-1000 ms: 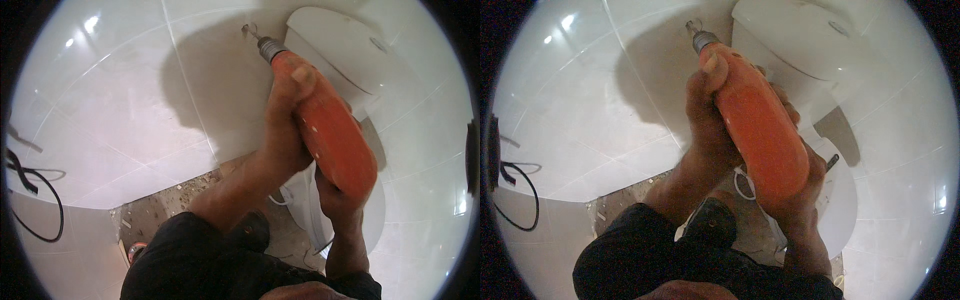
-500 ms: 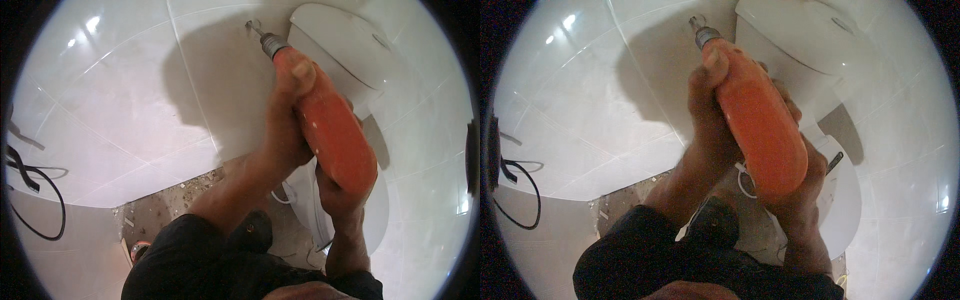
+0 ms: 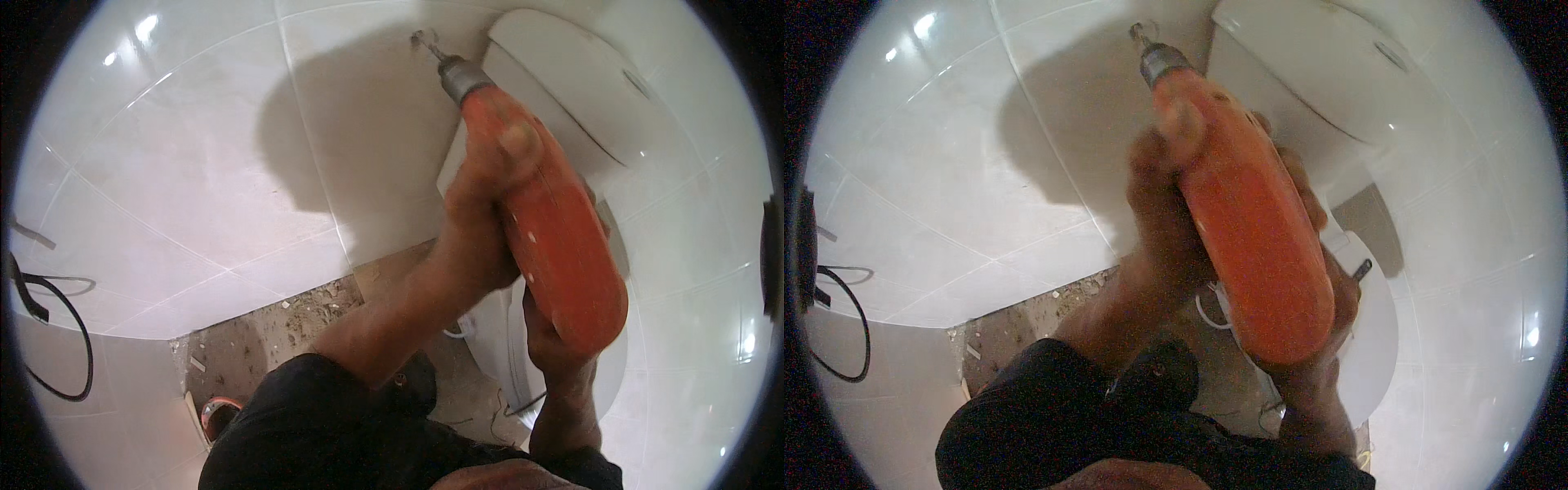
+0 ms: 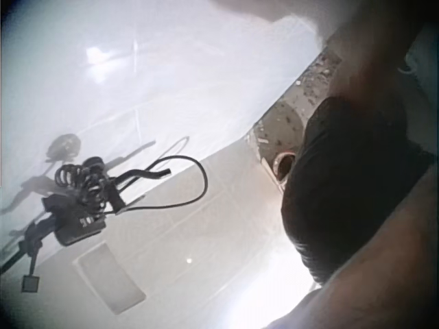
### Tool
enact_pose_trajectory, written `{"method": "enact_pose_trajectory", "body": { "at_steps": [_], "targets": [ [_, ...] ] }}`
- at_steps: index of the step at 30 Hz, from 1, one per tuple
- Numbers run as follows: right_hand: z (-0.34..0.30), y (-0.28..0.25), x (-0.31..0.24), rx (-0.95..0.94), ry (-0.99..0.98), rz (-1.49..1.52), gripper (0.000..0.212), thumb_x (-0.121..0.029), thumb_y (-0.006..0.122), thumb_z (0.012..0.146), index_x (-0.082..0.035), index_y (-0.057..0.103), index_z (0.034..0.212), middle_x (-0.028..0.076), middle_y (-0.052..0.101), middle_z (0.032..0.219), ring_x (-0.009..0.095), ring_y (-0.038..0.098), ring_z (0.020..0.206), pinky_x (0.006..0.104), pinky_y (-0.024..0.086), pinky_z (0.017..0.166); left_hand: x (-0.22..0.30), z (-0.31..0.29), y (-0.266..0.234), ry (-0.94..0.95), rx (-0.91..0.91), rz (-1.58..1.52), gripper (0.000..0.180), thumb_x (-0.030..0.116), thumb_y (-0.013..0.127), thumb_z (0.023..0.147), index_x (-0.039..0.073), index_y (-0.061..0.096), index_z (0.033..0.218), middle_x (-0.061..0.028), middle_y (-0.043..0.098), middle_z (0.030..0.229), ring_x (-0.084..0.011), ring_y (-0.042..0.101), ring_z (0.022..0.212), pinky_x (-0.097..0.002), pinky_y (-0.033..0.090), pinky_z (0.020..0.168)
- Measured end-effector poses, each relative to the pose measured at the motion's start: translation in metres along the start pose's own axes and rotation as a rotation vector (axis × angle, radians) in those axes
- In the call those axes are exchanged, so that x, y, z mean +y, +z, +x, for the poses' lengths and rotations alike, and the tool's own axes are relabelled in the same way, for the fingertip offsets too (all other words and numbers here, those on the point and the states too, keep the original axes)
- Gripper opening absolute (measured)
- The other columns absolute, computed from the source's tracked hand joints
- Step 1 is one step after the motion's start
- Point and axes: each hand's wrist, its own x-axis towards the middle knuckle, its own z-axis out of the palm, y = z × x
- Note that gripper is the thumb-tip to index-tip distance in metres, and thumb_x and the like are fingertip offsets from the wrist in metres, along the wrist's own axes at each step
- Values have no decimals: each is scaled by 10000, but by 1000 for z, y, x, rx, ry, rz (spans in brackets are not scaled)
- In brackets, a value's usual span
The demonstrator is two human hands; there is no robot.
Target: The person drills a hole into a tiled bathroom wall using a power drill and then hammers a wall plug into the hole.
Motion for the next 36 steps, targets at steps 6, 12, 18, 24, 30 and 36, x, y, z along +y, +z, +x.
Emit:
{"method": "enact_pose_trajectory", "body": {
  "at_steps": [6,12,18,24,30,36],
  "targets": [
    [20,-4,-12,28,123,79,537,-160,887,692,13,682,1157,150,752,1002,242,740,916,361,569,800,5,7,10,1,15,-84,567,537,647,844,24,530,1055,-212,646,820,-339,671,674,-479,588,665],
    [-12,-13,-19,98,32,-118,417,-1,746,825,12,646,1230,160,712,1141,300,703,1049,416,535,899,4,5,14,1,-8,-87,526,519,660,848,35,551,1023,-164,626,822,-308,646,736,-463,559,714],
    [17,-16,-25,-39,143,46,406,-19,754,805,20,648,1195,157,719,1100,278,709,1011,395,545,872,0,8,11,19,36,-66,569,547,653,826,26,564,1037,-173,633,805,-332,654,725,-487,563,710],
    [10,-5,-24,57,238,-11,515,-171,887,692,12,689,1132,145,756,1001,225,739,921,356,570,812,5,5,6,-13,-17,-75,522,506,684,830,49,554,1048,-157,629,813,-303,657,745,-465,573,743],
    [5,-8,-12,73,38,23,356,-27,766,795,27,654,1129,148,725,979,281,725,894,375,555,788,-1,10,9,33,-5,0,551,561,659,827,61,558,1036,-175,642,800,-325,669,722,-497,564,702],
    [16,-15,-13,-52,130,186,312,-58,781,782,27,661,1059,169,725,966,276,731,810,360,546,714,3,7,8,-36,-127,-93,599,617,622,822,55,562,1019,-180,641,804,-346,666,721,-509,560,701]
  ]
}}
